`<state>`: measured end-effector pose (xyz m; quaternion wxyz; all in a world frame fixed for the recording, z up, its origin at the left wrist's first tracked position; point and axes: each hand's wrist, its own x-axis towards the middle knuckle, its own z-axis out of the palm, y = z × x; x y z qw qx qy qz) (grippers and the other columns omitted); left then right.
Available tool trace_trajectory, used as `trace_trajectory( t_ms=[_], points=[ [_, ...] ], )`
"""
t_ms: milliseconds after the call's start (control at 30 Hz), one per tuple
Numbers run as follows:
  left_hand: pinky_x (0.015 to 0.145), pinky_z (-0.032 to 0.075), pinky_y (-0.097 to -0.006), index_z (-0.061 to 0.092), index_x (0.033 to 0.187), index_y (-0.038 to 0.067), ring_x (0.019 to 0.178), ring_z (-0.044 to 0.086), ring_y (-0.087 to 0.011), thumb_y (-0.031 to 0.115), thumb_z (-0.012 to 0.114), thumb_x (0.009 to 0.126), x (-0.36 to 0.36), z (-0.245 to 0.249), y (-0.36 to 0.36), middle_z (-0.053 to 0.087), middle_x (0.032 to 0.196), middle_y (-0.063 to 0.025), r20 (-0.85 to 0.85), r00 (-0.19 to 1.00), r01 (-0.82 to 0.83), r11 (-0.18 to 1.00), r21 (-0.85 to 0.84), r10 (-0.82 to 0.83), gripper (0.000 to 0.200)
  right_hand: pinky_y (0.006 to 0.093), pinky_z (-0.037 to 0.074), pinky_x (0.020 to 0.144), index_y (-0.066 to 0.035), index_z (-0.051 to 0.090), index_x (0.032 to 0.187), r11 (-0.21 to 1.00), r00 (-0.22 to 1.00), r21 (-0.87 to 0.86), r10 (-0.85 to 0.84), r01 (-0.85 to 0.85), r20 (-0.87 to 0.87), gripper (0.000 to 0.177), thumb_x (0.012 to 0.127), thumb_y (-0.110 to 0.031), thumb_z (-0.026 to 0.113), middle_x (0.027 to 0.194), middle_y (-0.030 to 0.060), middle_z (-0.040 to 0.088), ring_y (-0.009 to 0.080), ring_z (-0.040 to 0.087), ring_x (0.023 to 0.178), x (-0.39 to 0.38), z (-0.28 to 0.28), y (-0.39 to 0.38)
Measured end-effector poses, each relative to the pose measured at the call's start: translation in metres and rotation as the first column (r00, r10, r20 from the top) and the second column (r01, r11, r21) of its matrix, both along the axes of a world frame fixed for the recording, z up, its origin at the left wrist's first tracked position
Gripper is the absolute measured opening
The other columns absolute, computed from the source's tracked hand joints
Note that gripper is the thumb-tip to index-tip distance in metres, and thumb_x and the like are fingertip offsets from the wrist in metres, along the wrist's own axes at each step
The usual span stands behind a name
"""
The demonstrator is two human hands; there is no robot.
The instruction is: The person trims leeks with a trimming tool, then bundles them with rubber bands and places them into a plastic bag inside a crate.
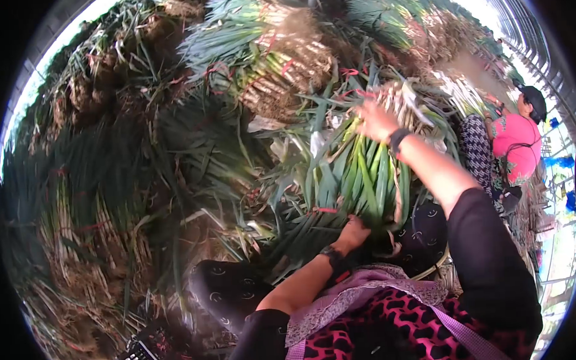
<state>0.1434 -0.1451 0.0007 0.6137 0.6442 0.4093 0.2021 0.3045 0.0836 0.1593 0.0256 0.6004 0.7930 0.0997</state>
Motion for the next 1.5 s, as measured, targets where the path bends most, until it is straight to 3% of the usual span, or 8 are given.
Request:
trace_trajectory(
  t_ms=[267,467,533,767,867,1033,1200,1500],
  points=[
    [0.083,0.046,-0.0327,0.044,0.121,-0.005,0.097,0.058,-0.0214,0.007,0.058,0.078,-0.033,0.000,0.006,0.062,0.105,-0.0151,0.466,0.861,0.281,0.954,-0.104,-0.203,0.047,0.0398,0.036,0.101,-0.005,0.040,0.133,0.880,0.925,-0.346,0.219,-0.325,-0.310,0.069,0.078,-0.039,0.063,0.132,0.0149,0.045,0.0301,0.044,0.121,-0.208,-0.136,0.000],
    [0.068,0.050,-0.0393,0.062,0.100,0.002,0.071,0.064,-0.0292,0.007,0.054,0.075,-0.142,0.010,0.070,0.067,0.078,-0.0113,0.168,0.854,-0.365,0.798,-0.480,0.492,0.027,0.0416,0.030,0.104,-0.003,0.038,0.133,0.853,0.940,-0.396,0.292,-0.340,-0.178,0.071,0.076,-0.038,0.063,0.132,0.0157,0.045,0.0293,0.043,0.124,-0.271,-0.220,0.015],
    [0.069,0.050,-0.0401,0.061,0.096,0.005,0.075,0.064,-0.0313,0.010,0.054,0.079,-0.157,-0.048,0.074,0.066,0.083,-0.0160,-0.137,0.568,-0.812,0.580,0.068,0.811,0.019,0.0416,0.034,0.101,-0.003,0.043,0.130,0.803,0.951,-0.534,0.310,-0.265,-0.005,0.066,0.076,-0.036,0.063,0.128,0.0142,0.050,0.0287,0.047,0.119,-0.270,-0.231,-0.005],
    [0.078,0.046,-0.0472,0.047,0.117,0.004,0.091,0.058,-0.0436,0.025,0.046,0.089,-0.140,-0.079,0.036,0.062,0.095,-0.0265,-0.293,0.625,-0.780,0.590,-0.208,0.724,0.036,0.0420,0.047,0.067,-0.016,0.067,0.074,0.423,0.595,-0.785,0.799,-0.453,0.087,0.014,0.075,-0.024,0.056,0.083,0.0062,0.066,0.0232,0.064,0.081,-0.216,-0.282,-0.088],
    [0.079,0.045,-0.0471,0.046,0.122,0.007,0.093,0.058,-0.0437,0.025,0.047,0.088,-0.149,-0.118,0.028,0.061,0.097,-0.0271,-0.190,0.692,-0.717,0.630,-0.299,0.697,0.039,0.0407,0.050,0.064,-0.010,0.065,0.075,0.367,0.891,-0.872,0.428,-0.323,-0.149,0.010,0.070,-0.016,0.060,0.082,0.0072,0.065,0.0227,0.064,0.076,-0.243,-0.242,-0.049],
    [0.085,0.045,-0.0449,0.061,0.109,0.007,0.097,0.057,-0.0400,0.033,0.049,0.083,-0.132,-0.143,0.008,0.061,0.101,-0.0236,-0.218,0.891,-0.445,0.865,-0.233,0.399,0.038,0.0342,0.053,0.067,-0.003,0.059,0.089,0.426,-0.113,-0.867,-0.905,-0.256,-0.411,0.012,0.082,-0.013,0.058,0.084,0.0090,0.061,0.0222,0.061,0.073,-0.251,-0.320,0.005],
    [0.084,0.045,-0.0440,0.062,0.105,0.005,0.096,0.058,-0.0398,0.034,0.048,0.084,-0.135,-0.142,0.015,0.062,0.098,-0.0229,-0.273,0.891,-0.427,0.873,-0.234,0.363,0.038,0.0313,0.045,0.050,-0.004,0.056,0.076,0.466,-0.566,-0.882,-0.745,-0.065,-0.352,0.012,0.082,-0.015,0.057,0.065,0.0049,0.053,0.0183,0.054,0.058,-0.303,-0.301,0.020],
    [0.090,0.041,-0.0448,0.050,0.120,0.001,0.103,0.052,-0.0378,0.009,0.072,0.067,-0.254,-0.162,0.002,0.056,0.108,-0.0190,-0.431,-0.329,-0.754,0.041,0.656,0.840,0.058,0.0204,0.035,0.038,-0.013,0.049,0.081,0.374,-0.637,-0.859,-0.767,-0.351,-0.074,0.007,0.085,-0.011,0.055,0.076,0.0015,0.054,0.0091,0.039,0.045,-0.333,-0.239,-0.009]
  ],
)
